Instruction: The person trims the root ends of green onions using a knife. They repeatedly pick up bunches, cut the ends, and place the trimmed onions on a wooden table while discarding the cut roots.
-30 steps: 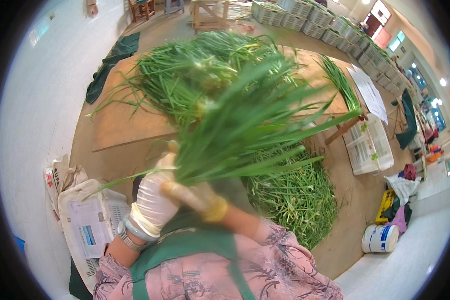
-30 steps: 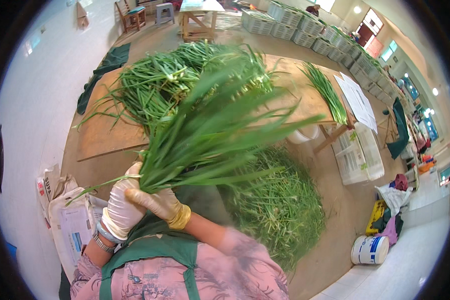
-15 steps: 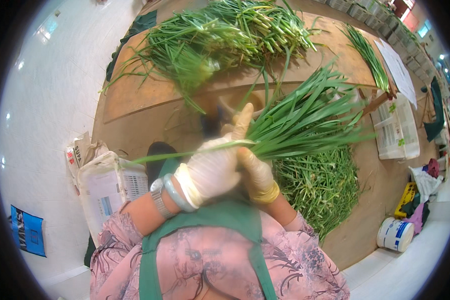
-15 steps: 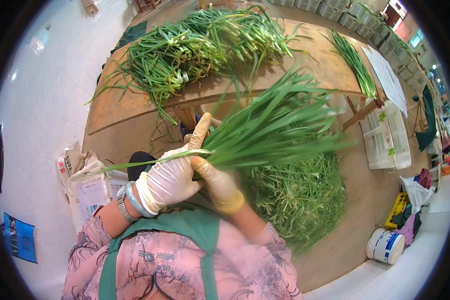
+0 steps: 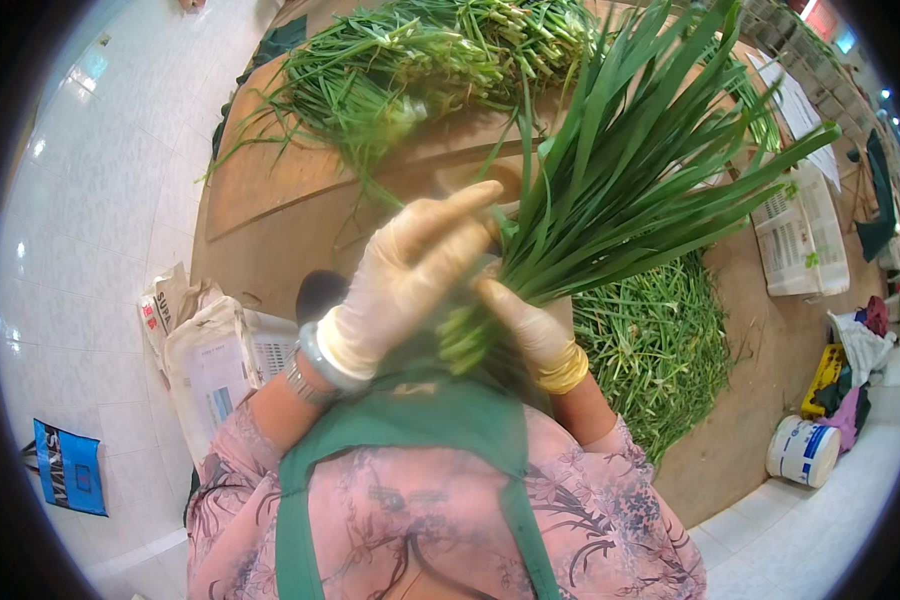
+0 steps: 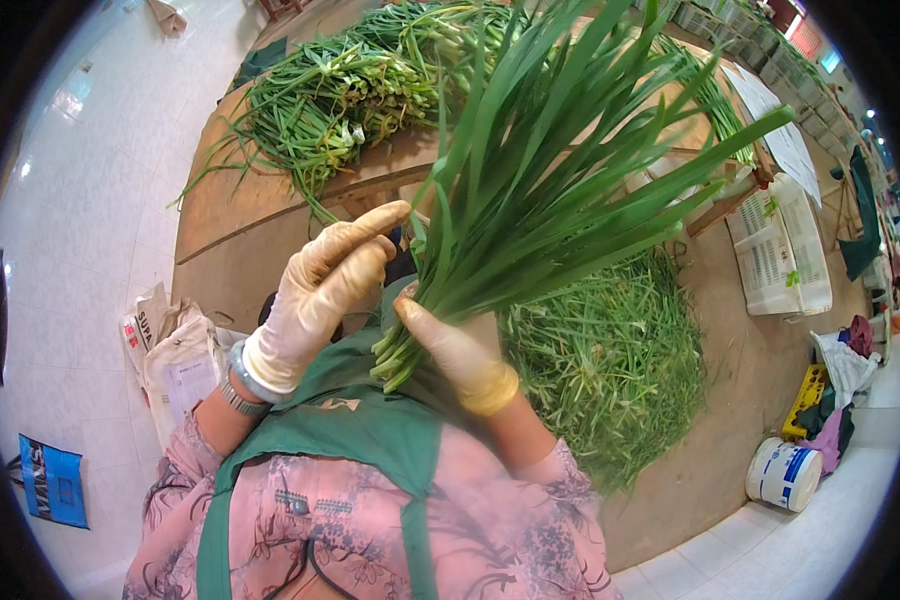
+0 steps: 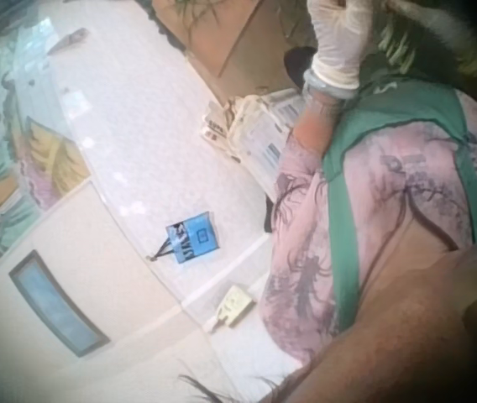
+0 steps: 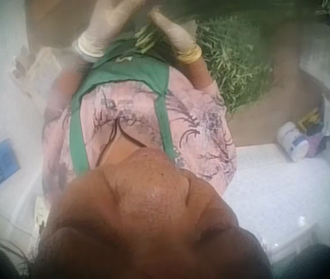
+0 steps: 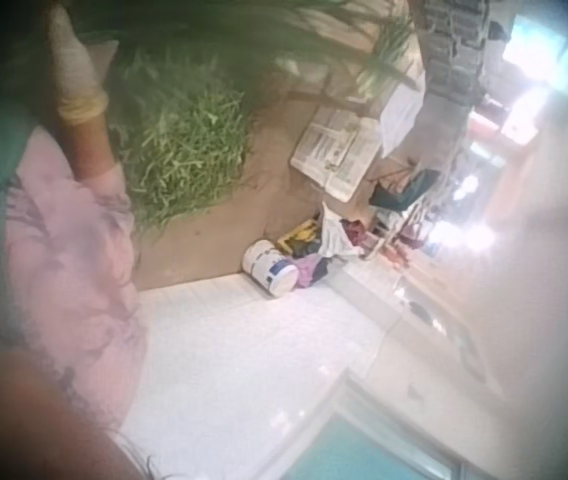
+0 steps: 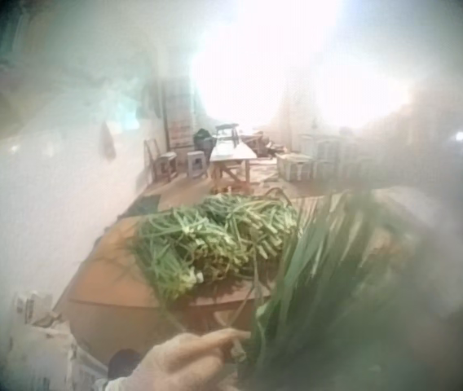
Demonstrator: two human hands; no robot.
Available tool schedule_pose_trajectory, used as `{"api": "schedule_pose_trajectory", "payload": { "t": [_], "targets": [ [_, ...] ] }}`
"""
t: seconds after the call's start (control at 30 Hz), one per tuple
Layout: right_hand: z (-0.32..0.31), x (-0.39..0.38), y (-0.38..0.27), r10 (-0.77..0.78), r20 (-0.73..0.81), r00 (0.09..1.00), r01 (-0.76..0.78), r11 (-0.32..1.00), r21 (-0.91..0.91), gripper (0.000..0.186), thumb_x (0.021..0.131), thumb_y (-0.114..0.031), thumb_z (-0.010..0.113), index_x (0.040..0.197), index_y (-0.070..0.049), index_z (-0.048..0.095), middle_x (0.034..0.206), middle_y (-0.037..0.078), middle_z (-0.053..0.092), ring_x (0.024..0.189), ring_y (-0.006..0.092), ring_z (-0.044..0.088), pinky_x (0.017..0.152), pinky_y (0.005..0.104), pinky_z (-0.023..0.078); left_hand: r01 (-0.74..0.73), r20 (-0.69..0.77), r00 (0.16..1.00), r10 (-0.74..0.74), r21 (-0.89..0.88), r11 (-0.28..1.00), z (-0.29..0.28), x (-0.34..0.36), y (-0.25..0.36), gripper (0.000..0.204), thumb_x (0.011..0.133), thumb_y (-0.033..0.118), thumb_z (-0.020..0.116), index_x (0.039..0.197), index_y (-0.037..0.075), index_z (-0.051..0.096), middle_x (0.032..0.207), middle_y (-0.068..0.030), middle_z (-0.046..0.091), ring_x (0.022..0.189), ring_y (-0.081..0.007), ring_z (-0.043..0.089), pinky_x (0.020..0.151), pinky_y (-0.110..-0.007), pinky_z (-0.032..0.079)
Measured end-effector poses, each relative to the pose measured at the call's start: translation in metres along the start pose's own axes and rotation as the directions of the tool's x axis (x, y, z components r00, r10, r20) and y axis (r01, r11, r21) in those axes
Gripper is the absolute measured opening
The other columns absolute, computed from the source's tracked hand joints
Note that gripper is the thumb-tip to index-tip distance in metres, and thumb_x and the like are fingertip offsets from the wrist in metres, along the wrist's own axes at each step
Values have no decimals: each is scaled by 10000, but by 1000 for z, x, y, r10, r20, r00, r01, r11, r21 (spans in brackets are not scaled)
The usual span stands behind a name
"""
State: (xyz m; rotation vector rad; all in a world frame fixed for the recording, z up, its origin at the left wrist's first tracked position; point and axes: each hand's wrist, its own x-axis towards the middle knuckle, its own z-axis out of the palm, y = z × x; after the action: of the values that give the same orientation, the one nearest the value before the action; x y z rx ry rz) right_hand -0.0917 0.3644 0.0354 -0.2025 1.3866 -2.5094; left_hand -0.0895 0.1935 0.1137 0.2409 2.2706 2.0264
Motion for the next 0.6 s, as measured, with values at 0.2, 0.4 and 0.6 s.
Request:
{"api": "schedule_pose_trajectory", "payload": {
  "t": [0.2, 0.4, 0.6],
  "targets": [
    [-47, -15, -41, -130, -160, 979, 106, 982, -155, 561, 893, -139, 675, 1388, 30, 473, 912, 52, 624, 814, 155, 625, 784, 299, 532, -326, 155, 945, 288, 372, 869, -3, 16, -35, 294, 967, 68, 543, 1233, 1, 649, 996, -111, 658, 871, -185, 622, 801, -296, 497],
    [-157, -19, -177, -531, -367, 764, 507, 845, -168, 502, 950, -202, 596, 1379, 35, 486, 881, 19, 603, 857, 162, 621, 833, 329, 521, -147, 296, 954, 52, 308, 940, -22, 9, -76, 291, 905, 50, 605, 1186, 25, 676, 1012, -134, 686, 927, -257, 658, 853, -341, 510],
    [-266, 77, -341, -583, -256, 771, 462, 789, -405, 396, 936, -184, 633, 1279, 10, 589, 992, 38, 631, 900, 162, 626, 831, 330, 531, 167, 184, 959, -213, 237, 957, -39, 16, -103, 299, 935, 100, 563, 1199, 5, 667, 1024, -121, 692, 907, -196, 664, 840, -305, 509]
  ]
}}
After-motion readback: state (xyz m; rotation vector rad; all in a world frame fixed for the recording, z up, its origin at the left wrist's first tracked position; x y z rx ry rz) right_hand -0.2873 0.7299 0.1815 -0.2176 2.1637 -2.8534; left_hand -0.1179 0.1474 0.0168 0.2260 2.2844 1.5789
